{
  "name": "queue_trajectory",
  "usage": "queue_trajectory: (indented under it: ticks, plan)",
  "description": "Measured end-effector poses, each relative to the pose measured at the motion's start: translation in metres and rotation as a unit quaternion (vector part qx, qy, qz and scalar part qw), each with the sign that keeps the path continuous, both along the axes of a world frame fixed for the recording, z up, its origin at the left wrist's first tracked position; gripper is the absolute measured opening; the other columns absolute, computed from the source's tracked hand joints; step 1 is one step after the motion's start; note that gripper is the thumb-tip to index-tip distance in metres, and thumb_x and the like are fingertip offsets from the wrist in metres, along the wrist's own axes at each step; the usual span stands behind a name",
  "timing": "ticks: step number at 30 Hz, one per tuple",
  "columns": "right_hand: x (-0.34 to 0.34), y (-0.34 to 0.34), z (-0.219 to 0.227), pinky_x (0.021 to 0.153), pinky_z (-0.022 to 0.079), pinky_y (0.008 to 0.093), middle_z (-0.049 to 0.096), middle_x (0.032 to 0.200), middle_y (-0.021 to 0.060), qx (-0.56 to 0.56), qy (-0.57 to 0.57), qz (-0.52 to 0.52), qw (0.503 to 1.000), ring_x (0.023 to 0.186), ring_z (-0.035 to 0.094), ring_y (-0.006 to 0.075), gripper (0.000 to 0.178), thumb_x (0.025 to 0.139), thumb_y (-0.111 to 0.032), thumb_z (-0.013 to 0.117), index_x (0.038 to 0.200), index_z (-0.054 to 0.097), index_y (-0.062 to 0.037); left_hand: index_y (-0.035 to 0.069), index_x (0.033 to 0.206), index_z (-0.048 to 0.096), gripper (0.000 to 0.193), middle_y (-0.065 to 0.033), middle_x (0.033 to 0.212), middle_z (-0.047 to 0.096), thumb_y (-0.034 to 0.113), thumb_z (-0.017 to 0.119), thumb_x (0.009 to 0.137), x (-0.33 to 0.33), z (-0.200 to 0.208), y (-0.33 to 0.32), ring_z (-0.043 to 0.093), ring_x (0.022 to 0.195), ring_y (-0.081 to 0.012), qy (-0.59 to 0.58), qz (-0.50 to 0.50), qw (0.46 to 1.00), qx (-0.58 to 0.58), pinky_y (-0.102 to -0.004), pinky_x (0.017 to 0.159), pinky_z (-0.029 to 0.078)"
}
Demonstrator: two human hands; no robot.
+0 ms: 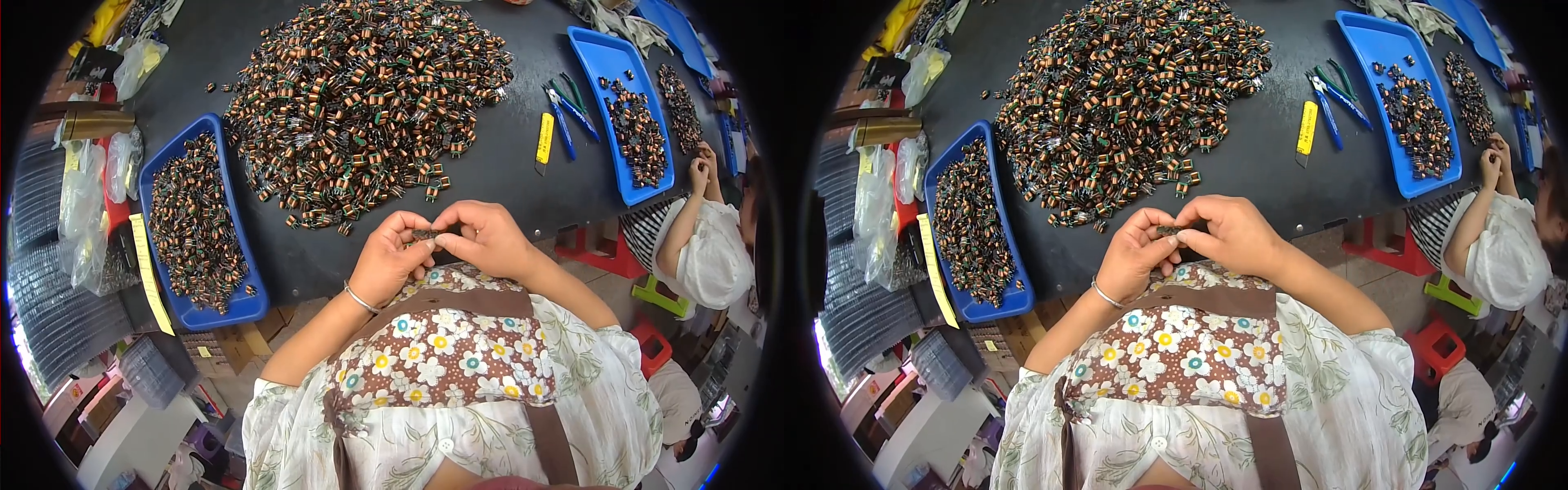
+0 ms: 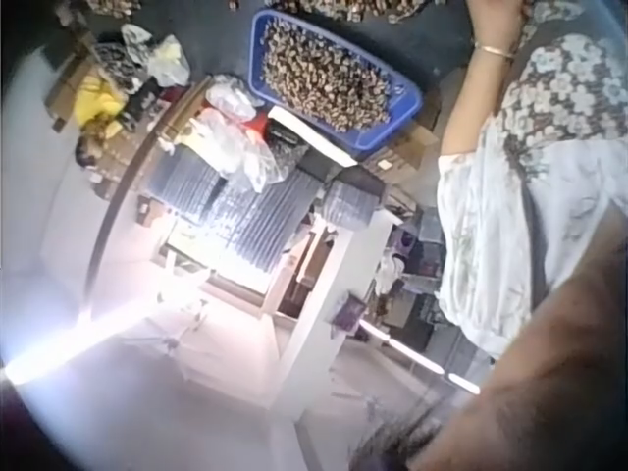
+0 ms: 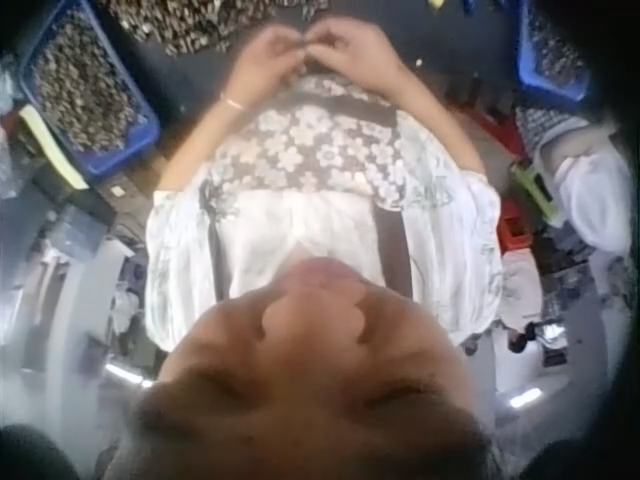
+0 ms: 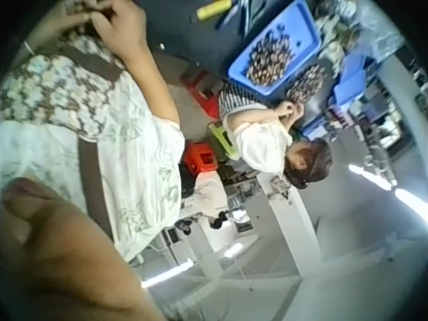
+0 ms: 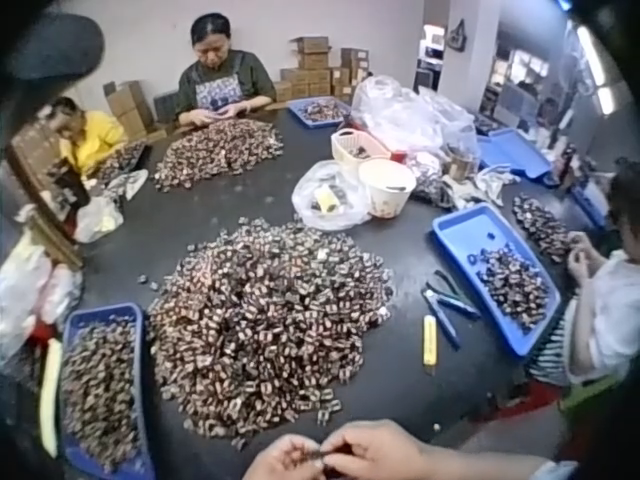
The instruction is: The person assembles small electronic components by hand at a factory workbench, using pliers and a utility knife to manipulate the parts.
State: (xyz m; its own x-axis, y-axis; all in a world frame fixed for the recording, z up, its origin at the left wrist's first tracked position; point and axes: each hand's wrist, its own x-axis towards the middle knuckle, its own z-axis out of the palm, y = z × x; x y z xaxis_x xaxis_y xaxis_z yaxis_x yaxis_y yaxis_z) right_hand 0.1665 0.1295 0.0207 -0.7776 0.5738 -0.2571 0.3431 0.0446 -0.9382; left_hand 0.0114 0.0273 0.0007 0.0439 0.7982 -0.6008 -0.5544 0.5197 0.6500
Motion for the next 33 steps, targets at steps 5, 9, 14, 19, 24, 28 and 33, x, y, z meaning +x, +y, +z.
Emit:
queue_trajectory:
  ticks: [5, 9, 14, 19, 24, 28, 33]
  plan:
    - [-0.002, 0.018, -0.024, 0.061, 0.048, 0.0287, 0.062, 0.082, 0.0096, 0.274, 0.032, -0.039, 0.96, 0.071, 0.061, 0.0216, 0.011, 0.077, -0.005, 0.064, 0.086, 0.061, -0.0012, 0.004, 0.095, 0.051, 0.014, -0.005, 0.079, 0.059, 0.004, 0.059, 0.083, -0.001, -0.002, -0.004, 0.054, 0.059, -0.0061, -0.004, 0.02, 1.0, -0.015, -0.0173, 0.047, 0.042]
    - [-0.009, 0.024, -0.028, 0.064, 0.05, 0.0307, 0.062, 0.082, 0.0086, 0.343, -0.055, -0.068, 0.935, 0.073, 0.062, 0.0231, 0.009, 0.076, -0.004, 0.064, 0.084, 0.061, -0.0031, 0.005, 0.094, 0.052, 0.013, -0.0038, 0.077, 0.059, 0.005, 0.06, 0.083, -0.001, -0.001, -0.005, 0.053, 0.057, -0.0057, 0.002, 0.035, 0.999, -0.025, -0.0172, 0.046, 0.042]
    - [-0.008, 0.023, -0.025, 0.064, 0.049, 0.0302, 0.061, 0.079, 0.008, 0.277, -0.102, -0.061, 0.954, 0.072, 0.062, 0.0227, 0.013, 0.074, -0.005, 0.066, 0.085, 0.06, -0.0028, 0.005, 0.093, 0.052, 0.013, -0.0037, 0.077, 0.059, 0.005, 0.06, 0.083, -0.003, -0.002, -0.005, 0.053, 0.057, -0.0052, -0.001, 0.04, 0.999, -0.021, -0.0168, 0.046, 0.042]
    - [-0.005, 0.008, -0.011, 0.049, 0.036, 0.0205, 0.055, 0.066, -0.0013, 0.05, 0.007, -0.058, 0.997, 0.05, 0.042, 0.0029, 0.014, 0.073, -0.003, 0.066, 0.084, 0.059, -0.0008, 0.004, 0.095, 0.051, 0.012, -0.006, 0.078, 0.06, 0.002, 0.057, 0.085, -0.004, -0.006, -0.004, 0.054, 0.058, -0.0073, 0.001, 0.044, 0.999, -0.019, -0.0183, 0.046, 0.042]
    - [-0.009, 0.001, -0.01, 0.046, 0.031, 0.0176, 0.056, 0.069, -0.0031, -0.037, 0.028, -0.02, 0.999, 0.051, 0.039, -0.0007, 0.012, 0.076, -0.004, 0.064, 0.088, 0.061, -0.0015, 0.005, 0.094, 0.052, 0.015, -0.0046, 0.077, 0.062, 0.006, 0.061, 0.082, -0.005, -0.007, -0.004, 0.052, 0.054, -0.0045, 0.015, 0.032, 0.999, -0.008, -0.0163, 0.043, 0.04]
    - [-0.013, 0.015, -0.028, 0.053, 0.044, 0.025, 0.061, 0.083, 0.0025, 0.264, 0.028, 0.007, 0.964, 0.062, 0.057, 0.0132, 0.018, 0.075, -0.006, 0.066, 0.094, 0.064, -0.0067, 0.004, 0.094, 0.052, 0.015, -0.0047, 0.076, 0.062, 0.006, 0.061, 0.082, -0.005, -0.004, -0.004, 0.051, 0.053, -0.0042, 0.029, 0.032, 0.999, -0.025, -0.0163, 0.043, 0.039]
    - [-0.02, 0.016, -0.014, 0.059, 0.049, 0.033, 0.059, 0.085, 0.0052, 0.347, -0.129, 0.064, 0.927, 0.07, 0.06, 0.023, 0.016, 0.072, -0.011, 0.068, 0.086, 0.062, -0.0072, 0.005, 0.093, 0.052, 0.014, -0.0042, 0.075, 0.062, 0.007, 0.062, 0.082, -0.005, -0.004, -0.005, 0.05, 0.052, -0.0039, 0.032, 0.035, 0.998, -0.028, -0.0162, 0.042, 0.038]
